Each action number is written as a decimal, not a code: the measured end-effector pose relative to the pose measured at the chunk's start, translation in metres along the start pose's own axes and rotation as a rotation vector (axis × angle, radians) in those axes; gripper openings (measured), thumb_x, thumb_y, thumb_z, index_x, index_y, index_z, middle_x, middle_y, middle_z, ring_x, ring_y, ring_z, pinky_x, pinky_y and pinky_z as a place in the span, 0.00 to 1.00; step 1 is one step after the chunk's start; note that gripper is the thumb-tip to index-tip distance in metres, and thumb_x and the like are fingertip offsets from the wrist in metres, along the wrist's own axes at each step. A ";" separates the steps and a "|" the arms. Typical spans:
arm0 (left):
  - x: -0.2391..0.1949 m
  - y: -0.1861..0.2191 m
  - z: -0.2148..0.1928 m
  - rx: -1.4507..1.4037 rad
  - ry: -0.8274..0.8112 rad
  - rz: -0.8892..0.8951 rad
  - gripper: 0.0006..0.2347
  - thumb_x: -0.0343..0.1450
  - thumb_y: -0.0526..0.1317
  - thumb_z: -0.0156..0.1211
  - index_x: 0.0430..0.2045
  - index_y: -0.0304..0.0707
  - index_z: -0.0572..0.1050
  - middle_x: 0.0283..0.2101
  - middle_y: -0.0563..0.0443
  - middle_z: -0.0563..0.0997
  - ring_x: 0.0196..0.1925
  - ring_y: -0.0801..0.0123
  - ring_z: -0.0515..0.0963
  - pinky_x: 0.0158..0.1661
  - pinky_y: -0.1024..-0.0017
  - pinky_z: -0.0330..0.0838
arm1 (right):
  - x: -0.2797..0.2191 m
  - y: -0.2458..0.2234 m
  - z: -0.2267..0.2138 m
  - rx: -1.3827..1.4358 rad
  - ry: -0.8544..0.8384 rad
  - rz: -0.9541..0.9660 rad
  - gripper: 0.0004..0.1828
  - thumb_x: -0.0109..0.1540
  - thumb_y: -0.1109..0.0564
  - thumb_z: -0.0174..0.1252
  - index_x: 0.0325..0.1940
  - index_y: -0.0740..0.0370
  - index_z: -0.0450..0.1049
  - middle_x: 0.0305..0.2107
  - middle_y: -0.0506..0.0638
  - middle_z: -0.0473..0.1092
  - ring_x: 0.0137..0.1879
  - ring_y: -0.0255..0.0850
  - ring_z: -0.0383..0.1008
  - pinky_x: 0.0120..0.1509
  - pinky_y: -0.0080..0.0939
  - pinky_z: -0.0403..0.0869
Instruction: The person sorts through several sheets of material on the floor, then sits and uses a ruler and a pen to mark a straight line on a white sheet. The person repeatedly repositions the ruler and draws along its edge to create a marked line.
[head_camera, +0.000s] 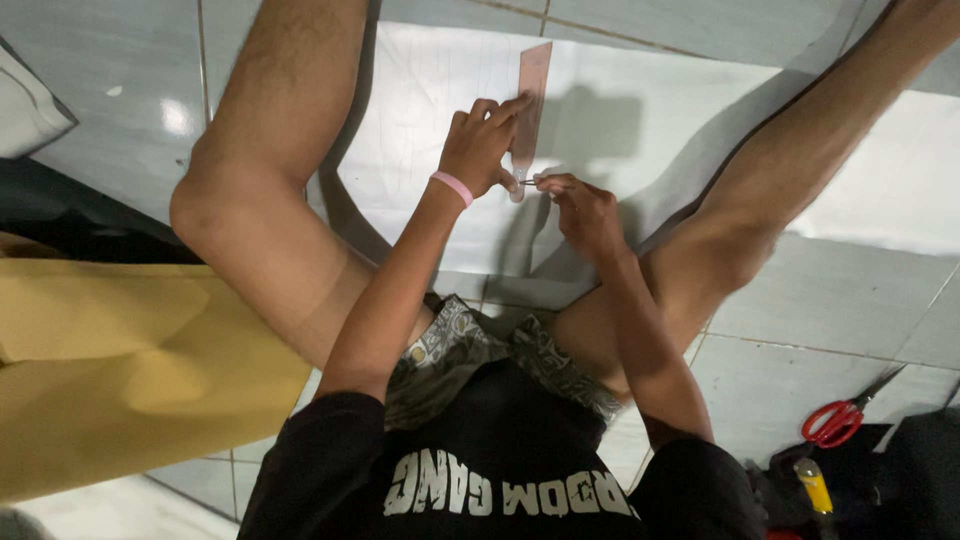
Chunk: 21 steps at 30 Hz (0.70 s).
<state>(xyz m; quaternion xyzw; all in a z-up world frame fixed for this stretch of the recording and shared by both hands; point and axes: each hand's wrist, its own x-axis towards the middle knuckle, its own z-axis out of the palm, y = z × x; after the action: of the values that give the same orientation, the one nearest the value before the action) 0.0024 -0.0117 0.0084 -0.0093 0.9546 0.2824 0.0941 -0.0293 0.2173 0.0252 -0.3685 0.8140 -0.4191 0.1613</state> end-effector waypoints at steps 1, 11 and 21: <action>0.001 -0.001 -0.001 -0.013 -0.015 -0.013 0.25 0.44 0.48 0.82 0.30 0.38 0.81 0.70 0.63 0.64 0.59 0.61 0.69 0.48 0.61 0.67 | 0.002 0.001 0.000 -0.008 -0.003 -0.024 0.13 0.67 0.73 0.52 0.50 0.62 0.71 0.48 0.52 0.79 0.45 0.45 0.83 0.46 0.40 0.82; 0.000 0.001 0.003 0.010 0.004 -0.006 0.29 0.45 0.45 0.83 0.38 0.35 0.80 0.70 0.62 0.63 0.59 0.60 0.69 0.47 0.60 0.68 | 0.012 -0.004 0.000 -0.068 -0.033 0.014 0.11 0.68 0.70 0.52 0.52 0.59 0.70 0.47 0.52 0.78 0.43 0.50 0.81 0.43 0.44 0.80; -0.001 0.002 0.003 -0.002 -0.034 -0.029 0.24 0.48 0.43 0.83 0.34 0.36 0.79 0.72 0.63 0.61 0.62 0.60 0.69 0.49 0.58 0.69 | 0.028 -0.016 -0.011 -0.008 0.001 -0.006 0.14 0.66 0.70 0.50 0.53 0.61 0.74 0.46 0.54 0.77 0.48 0.53 0.81 0.50 0.46 0.80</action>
<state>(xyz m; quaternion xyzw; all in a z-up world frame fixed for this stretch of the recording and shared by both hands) 0.0033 -0.0084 0.0074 -0.0184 0.9523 0.2821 0.1144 -0.0470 0.1971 0.0464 -0.3715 0.8146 -0.4165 0.1581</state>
